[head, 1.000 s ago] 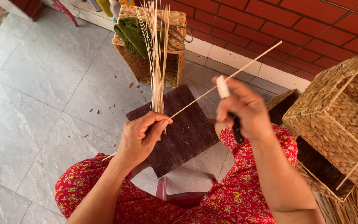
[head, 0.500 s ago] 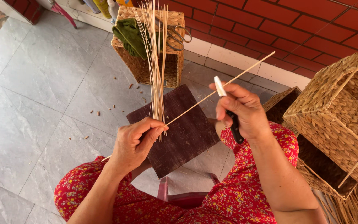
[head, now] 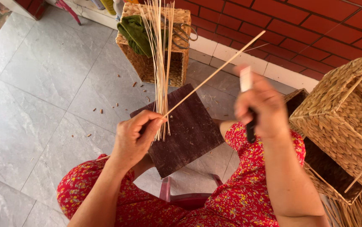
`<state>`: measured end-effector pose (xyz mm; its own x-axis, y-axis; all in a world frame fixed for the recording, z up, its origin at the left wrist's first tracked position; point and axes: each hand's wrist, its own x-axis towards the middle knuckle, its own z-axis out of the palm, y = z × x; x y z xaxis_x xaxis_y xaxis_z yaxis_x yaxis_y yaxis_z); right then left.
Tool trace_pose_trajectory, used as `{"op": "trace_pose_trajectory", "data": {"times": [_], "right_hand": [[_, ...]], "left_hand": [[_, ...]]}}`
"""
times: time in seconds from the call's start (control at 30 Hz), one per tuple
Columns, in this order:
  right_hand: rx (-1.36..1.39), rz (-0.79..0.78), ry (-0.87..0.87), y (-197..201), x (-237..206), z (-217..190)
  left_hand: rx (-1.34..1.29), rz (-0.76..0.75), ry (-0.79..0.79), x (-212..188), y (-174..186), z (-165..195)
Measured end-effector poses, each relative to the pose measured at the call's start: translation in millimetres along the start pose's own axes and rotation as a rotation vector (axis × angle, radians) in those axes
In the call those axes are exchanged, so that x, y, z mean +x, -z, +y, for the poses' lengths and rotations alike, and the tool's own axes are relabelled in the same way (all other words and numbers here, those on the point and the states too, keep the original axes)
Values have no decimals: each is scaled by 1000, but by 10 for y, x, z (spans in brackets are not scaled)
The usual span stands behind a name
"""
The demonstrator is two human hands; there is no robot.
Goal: The person sits on a low stool and peels thin bamboo strips with a small knife, drawing the blade along each strip to smooth and split it. They take strips one at a time from a bundle in a basket, work each strip across their lap, and set finished strips aside.
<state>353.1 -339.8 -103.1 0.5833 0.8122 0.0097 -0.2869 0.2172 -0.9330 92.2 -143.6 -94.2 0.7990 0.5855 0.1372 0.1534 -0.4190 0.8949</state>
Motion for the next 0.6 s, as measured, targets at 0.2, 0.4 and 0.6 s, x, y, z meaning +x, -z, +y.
{"op": "trace_pose_trajectory", "data": {"times": [0.2, 0.4, 0.6], "right_hand": [[-266, -360, -296, -623, -91, 327], [-209, -312, -264, -609, -71, 390], [-53, -230, -214, -489, -54, 326]], "left_hand": [[-30, -76, -95, 17, -136, 159], [21, -130, 88, 29, -149, 199], [-21, -86, -72, -2, -84, 153]]}}
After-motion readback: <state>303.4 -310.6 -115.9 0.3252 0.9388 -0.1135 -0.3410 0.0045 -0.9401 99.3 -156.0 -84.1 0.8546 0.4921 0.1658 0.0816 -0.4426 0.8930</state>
